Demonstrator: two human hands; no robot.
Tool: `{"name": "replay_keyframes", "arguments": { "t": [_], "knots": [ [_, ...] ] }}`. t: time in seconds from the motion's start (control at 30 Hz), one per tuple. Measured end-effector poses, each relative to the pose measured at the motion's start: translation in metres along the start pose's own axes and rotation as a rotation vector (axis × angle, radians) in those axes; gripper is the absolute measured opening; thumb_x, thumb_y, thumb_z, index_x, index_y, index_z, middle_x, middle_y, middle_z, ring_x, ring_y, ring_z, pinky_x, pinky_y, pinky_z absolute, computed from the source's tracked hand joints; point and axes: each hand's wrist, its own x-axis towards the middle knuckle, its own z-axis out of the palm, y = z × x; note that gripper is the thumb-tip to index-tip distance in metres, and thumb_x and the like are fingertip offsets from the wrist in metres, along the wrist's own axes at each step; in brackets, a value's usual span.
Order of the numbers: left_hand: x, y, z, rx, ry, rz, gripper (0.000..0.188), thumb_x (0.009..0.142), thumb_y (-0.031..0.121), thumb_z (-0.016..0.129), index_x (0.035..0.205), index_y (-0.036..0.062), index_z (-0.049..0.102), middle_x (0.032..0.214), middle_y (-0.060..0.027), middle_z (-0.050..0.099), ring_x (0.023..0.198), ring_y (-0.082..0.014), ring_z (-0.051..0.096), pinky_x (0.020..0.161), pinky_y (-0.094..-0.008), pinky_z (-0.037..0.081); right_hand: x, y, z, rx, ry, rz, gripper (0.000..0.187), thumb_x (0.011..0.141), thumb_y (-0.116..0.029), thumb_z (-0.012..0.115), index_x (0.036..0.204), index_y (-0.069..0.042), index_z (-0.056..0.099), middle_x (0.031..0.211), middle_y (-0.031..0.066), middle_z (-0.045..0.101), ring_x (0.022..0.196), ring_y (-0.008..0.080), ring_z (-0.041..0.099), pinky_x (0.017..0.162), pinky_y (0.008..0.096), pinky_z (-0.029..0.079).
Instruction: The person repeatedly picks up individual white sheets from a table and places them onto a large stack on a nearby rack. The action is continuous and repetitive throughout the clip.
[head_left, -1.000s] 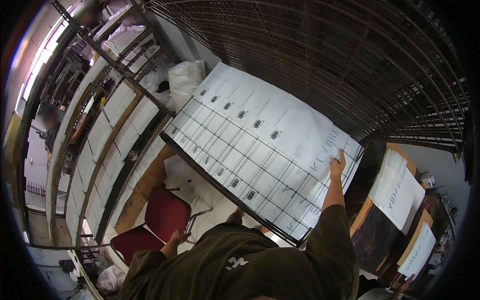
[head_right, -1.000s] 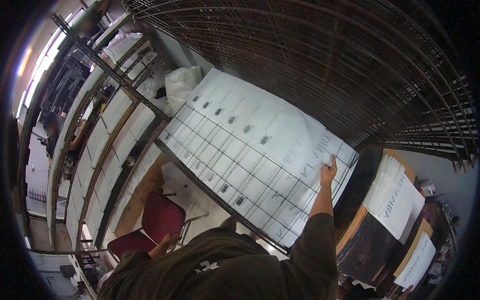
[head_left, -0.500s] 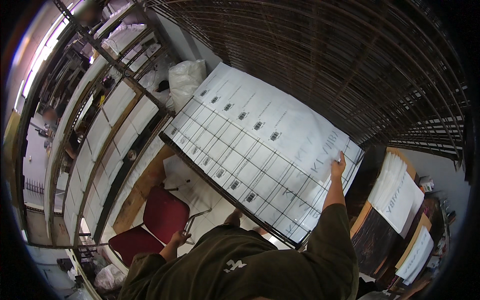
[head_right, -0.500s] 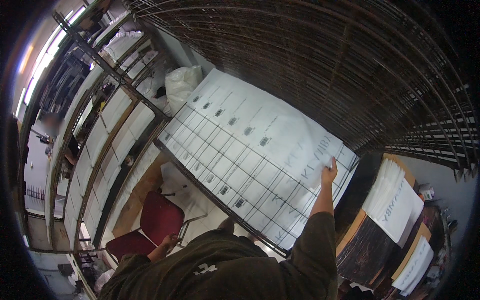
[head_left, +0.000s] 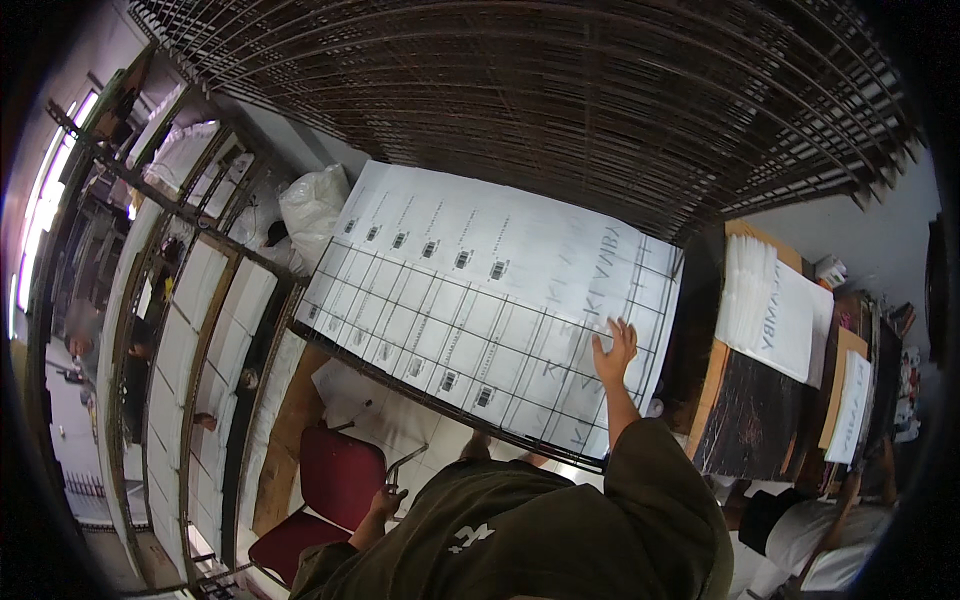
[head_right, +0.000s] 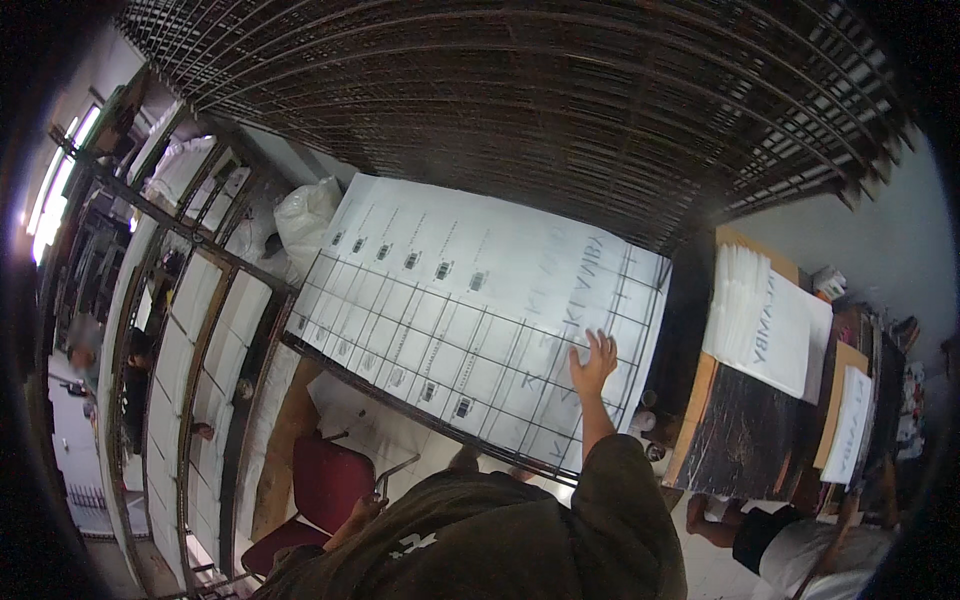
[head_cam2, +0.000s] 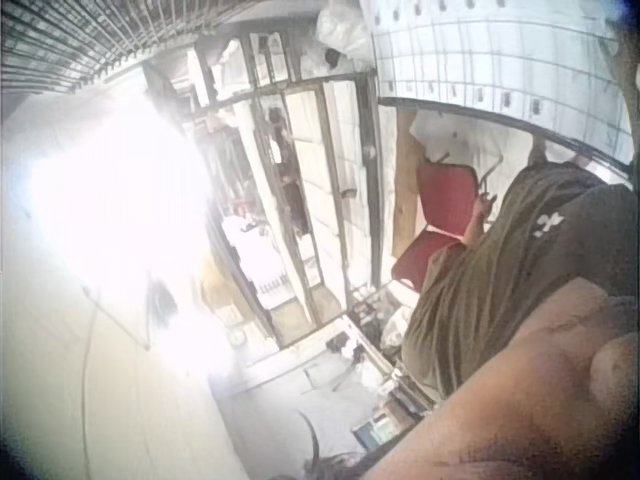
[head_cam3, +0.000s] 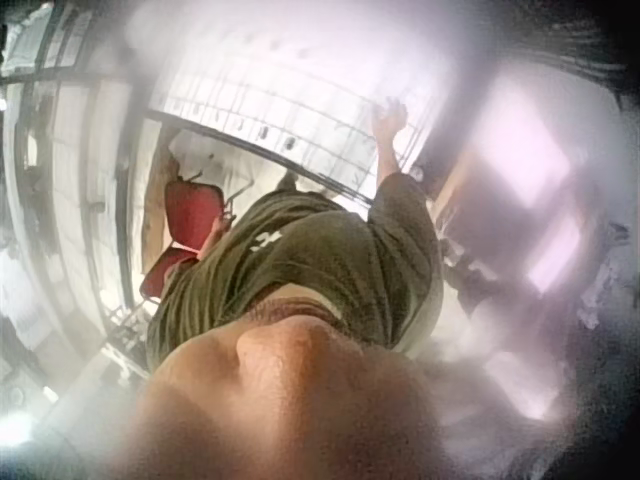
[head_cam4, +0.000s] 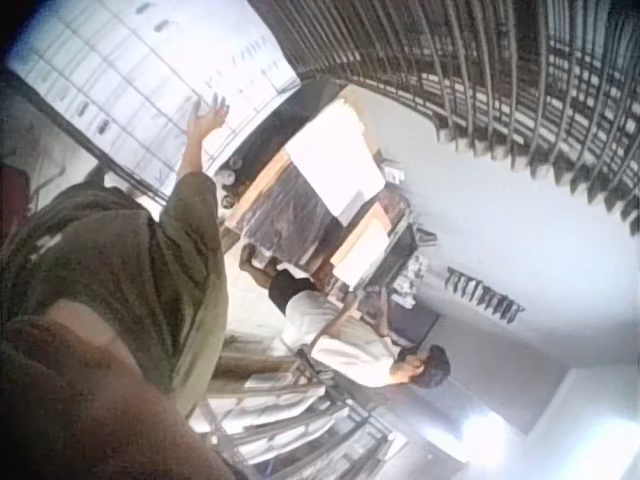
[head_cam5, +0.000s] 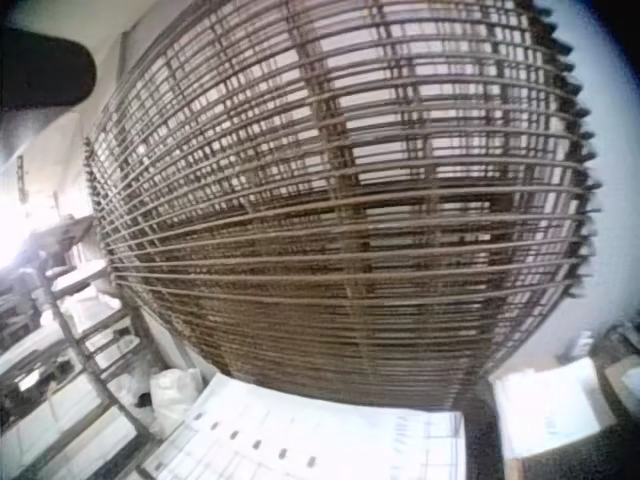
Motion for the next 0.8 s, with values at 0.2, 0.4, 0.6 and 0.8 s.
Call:
{"name": "replay_keyframes", "arguments": {
  "t": [0.2,0.4,0.6,0.8],
  "knots": [
    [0.019,0.042,0.002,0.112,-0.018,0.138,0.065,0.070,0.049,0.065,0.116,0.0036,0.054,0.101,-0.0201,0.061,0.099,-0.0301,0.058,0.085,-0.0373,0.045,-0.074,0.031,-0.067,-0.031,0.127,0.140,0.042,0.069,-0.016,0.062,0.111,-0.012,0.056,0.117,0.0103,0.051,0.114,0.0328,0.042,0.091,0.0482,0.031],
    [0.072,0.071,0.017,0.112,-0.037,0.290,0.064,0.071,0.048,0.065,0.115,0.0030,0.054,0.096,-0.0176,0.064,0.094,-0.0294,0.060,0.083,-0.0359,0.046,-0.099,0.078,-0.147,-0.323,0.258,0.404,0.045,0.071,-0.023,0.062,0.113,-0.012,0.053,0.125,0.0123,0.044,0.119,0.0326,0.036,0.092,0.0520,0.030],
    [0.065,0.136,0.035,0.180,-0.126,0.452,0.061,0.073,0.046,0.064,0.116,0.0036,0.053,0.100,-0.0180,0.063,0.093,-0.0280,0.061,0.082,-0.0351,0.047,-0.158,0.106,-0.220,-0.498,-0.120,0.563,0.066,0.069,-0.030,0.065,0.130,-0.022,0.039,0.141,0.0119,0.026,0.130,0.0323,0.022,0.096,0.0610,0.023],
    [0.066,0.153,0.064,0.293,-0.208,0.511,0.061,0.073,0.047,0.065,0.114,0.0042,0.054,0.099,-0.0177,0.063,0.093,-0.0279,0.061,0.081,-0.0349,0.048,-0.183,0.108,-0.234,-0.469,-0.335,0.590,0.111,0.058,-0.039,0.076,0.142,-0.026,0.005,0.148,0.0140,0.001,0.135,0.0367,-0.001,0.099,0.0655,0.011]
  ]
}}
